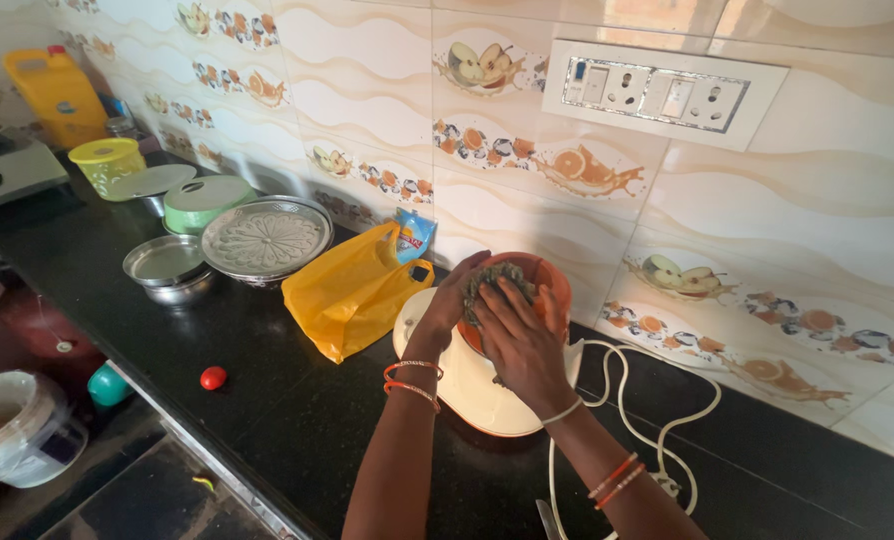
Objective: The person rinses a blender jar and its lid under the tap, wipes the jar, lid and a spoon with a cloth, then fits the jar onto the blender base and wipes the base and its cord.
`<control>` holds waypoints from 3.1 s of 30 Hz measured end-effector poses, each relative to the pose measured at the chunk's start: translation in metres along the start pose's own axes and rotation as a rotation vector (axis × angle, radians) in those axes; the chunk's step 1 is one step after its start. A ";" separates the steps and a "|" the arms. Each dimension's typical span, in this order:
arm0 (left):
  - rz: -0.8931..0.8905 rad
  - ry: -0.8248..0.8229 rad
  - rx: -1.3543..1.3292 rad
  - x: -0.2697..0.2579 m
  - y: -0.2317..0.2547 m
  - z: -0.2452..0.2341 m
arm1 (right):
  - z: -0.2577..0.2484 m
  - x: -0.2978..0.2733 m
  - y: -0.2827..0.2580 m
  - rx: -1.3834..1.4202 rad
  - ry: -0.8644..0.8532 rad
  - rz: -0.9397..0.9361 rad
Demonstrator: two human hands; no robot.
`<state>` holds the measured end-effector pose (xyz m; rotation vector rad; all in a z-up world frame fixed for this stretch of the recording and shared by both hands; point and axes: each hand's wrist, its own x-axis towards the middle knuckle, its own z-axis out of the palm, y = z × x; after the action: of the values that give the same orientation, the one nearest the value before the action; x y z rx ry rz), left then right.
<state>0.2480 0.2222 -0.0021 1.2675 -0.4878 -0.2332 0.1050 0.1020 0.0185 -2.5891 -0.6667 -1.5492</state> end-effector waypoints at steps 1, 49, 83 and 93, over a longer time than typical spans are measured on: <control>0.002 0.002 0.032 0.003 0.002 0.001 | -0.001 -0.001 0.003 -0.001 -0.005 0.005; 0.182 0.509 0.324 -0.013 0.016 0.056 | 0.014 -0.022 0.061 0.524 -0.183 0.702; 0.138 0.253 -0.306 0.004 -0.044 0.032 | -0.032 0.012 0.097 0.842 -0.413 0.187; 0.113 0.283 -0.130 -0.037 -0.017 0.029 | -0.074 -0.009 0.123 0.558 -0.265 0.440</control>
<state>0.2037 0.2085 -0.0204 1.1202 -0.2943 0.0110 0.0872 -0.0318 0.0688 -2.3059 -0.4191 -0.7659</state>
